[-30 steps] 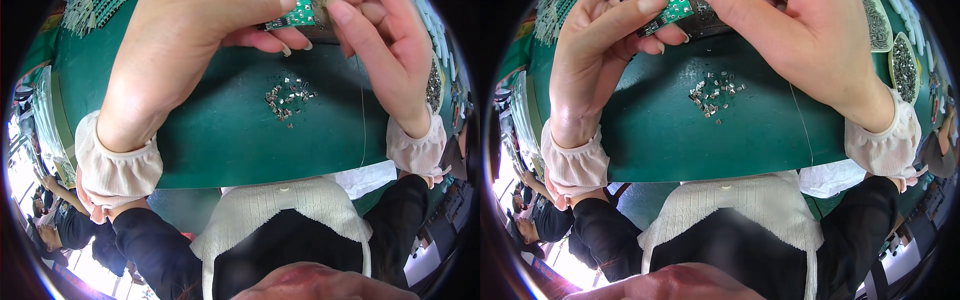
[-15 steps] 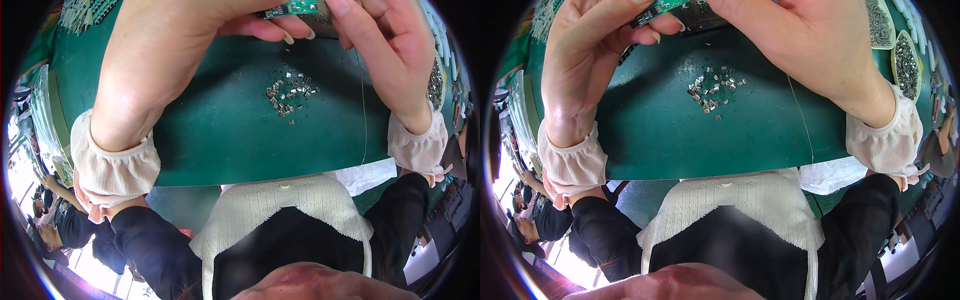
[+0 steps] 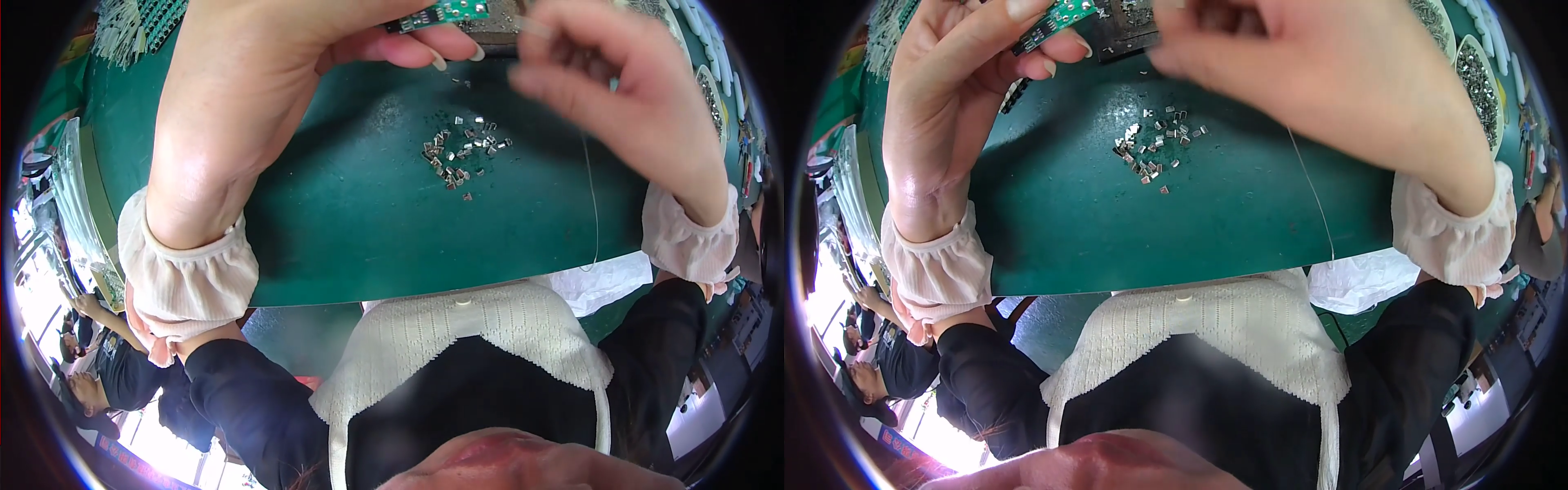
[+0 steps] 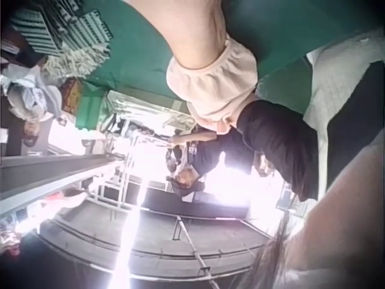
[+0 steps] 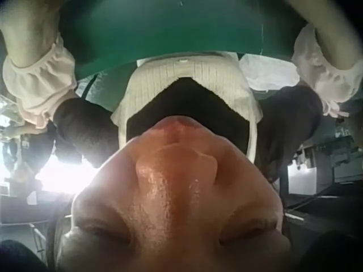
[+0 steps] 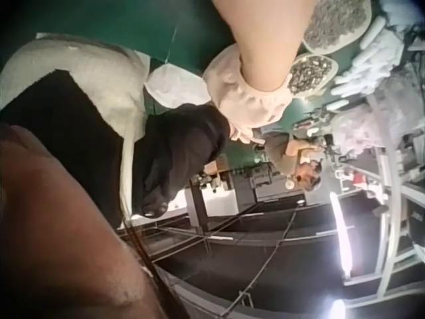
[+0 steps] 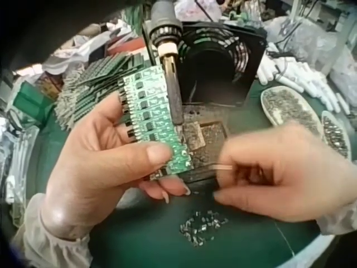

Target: Manually assembling small electronic components onto a printed circuit board.

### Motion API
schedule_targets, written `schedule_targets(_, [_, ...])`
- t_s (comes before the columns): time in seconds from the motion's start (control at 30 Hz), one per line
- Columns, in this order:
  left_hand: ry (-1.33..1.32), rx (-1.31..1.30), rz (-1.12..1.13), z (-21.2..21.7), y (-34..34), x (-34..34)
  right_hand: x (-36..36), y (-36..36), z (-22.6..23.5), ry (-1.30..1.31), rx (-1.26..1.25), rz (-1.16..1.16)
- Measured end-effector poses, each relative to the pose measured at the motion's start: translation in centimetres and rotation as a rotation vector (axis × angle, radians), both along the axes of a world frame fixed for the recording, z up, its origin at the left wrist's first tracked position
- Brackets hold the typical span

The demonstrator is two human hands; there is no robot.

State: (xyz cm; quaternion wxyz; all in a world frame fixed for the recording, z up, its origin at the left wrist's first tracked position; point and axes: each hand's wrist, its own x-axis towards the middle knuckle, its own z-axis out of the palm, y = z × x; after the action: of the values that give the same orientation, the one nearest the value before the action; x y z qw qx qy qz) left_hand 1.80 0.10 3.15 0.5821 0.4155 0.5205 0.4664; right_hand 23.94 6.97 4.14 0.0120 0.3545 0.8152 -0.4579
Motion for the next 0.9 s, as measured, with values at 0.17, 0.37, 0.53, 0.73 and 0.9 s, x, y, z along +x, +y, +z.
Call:
schedule_targets(0.17, [-0.001, -0.019, 0.005, 0.7, 0.4, 0.7, 1.7, -1.3, -3.7, 0.154, 0.307, 0.304])
schedule_targets(0.37, [0.043, -0.143, 0.000, 1.5, -0.2, 0.6, 1.3, -1.1, -4.3, 0.211, 0.399, 0.364])
schedule_targets(0.53, [-0.069, -0.212, 0.005, 0.7, -0.1, 0.8, 0.2, -2.8, -0.2, 0.104, 0.324, 0.206])
schedule_targets(0.73, [-0.084, -0.234, -0.014, 0.6, -0.2, 0.8, 1.1, -2.5, -0.7, 0.173, 0.284, 0.148])
schedule_targets(0.9, [0.058, -0.283, -0.001, 0.0, -0.1, 0.8, 0.7, -1.8, -1.4, 0.239, 0.237, 0.090])
